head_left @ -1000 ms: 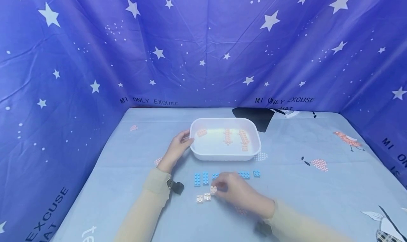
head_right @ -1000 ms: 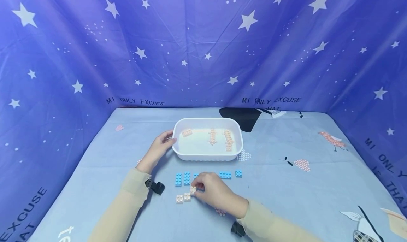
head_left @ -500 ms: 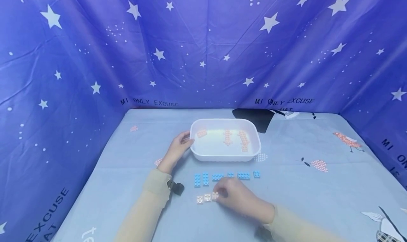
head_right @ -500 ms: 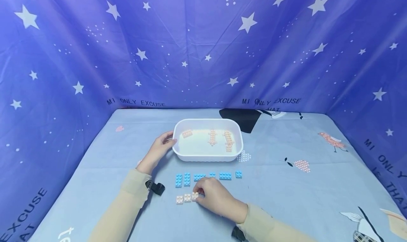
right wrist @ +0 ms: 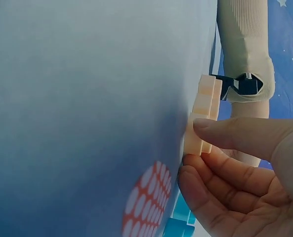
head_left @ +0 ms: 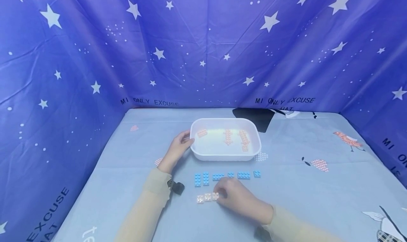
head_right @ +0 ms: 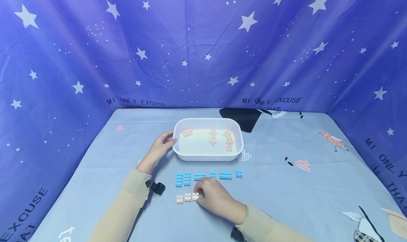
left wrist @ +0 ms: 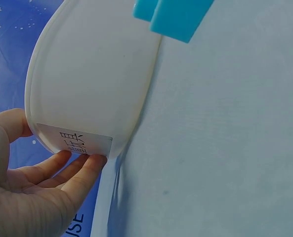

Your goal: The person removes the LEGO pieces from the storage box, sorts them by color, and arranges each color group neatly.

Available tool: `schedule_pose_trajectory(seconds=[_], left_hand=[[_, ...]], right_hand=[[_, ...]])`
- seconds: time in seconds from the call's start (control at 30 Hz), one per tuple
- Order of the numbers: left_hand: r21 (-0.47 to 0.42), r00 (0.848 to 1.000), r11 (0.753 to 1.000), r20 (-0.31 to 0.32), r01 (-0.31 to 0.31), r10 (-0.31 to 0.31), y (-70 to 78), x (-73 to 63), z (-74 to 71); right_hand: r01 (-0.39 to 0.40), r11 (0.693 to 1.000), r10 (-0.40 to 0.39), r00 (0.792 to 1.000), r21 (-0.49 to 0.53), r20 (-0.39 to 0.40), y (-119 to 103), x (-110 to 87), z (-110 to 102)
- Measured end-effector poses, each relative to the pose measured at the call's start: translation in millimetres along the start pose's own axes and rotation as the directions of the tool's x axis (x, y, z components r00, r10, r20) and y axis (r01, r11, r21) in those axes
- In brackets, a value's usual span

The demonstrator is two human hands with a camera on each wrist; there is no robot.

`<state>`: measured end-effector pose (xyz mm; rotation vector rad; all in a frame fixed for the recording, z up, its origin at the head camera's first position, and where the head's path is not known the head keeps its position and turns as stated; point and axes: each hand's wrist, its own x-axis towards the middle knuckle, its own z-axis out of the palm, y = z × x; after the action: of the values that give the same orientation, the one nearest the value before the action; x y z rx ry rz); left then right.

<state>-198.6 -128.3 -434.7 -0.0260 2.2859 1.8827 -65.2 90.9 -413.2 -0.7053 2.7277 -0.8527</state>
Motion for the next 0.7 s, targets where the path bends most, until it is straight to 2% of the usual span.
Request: schedule_pose_trajectory(seconds=[0.33,0.7], left_hand=[[-0.009,1.0,1.0,0.001,-0.005,0.005,-0.1,0.7,0.0],[0.007,1.0,1.0,0.004,0.003,-0.003,0.6,-0.2,-0.1]], right_hand=[[0.023,1.0,-0.023,1.0,-0.008,-0.002,0.1,-0.6,-1.7],[0.008,1.0,-0.008,1.0,0.004,0.017,-2.7,-4.3,-1.6]])
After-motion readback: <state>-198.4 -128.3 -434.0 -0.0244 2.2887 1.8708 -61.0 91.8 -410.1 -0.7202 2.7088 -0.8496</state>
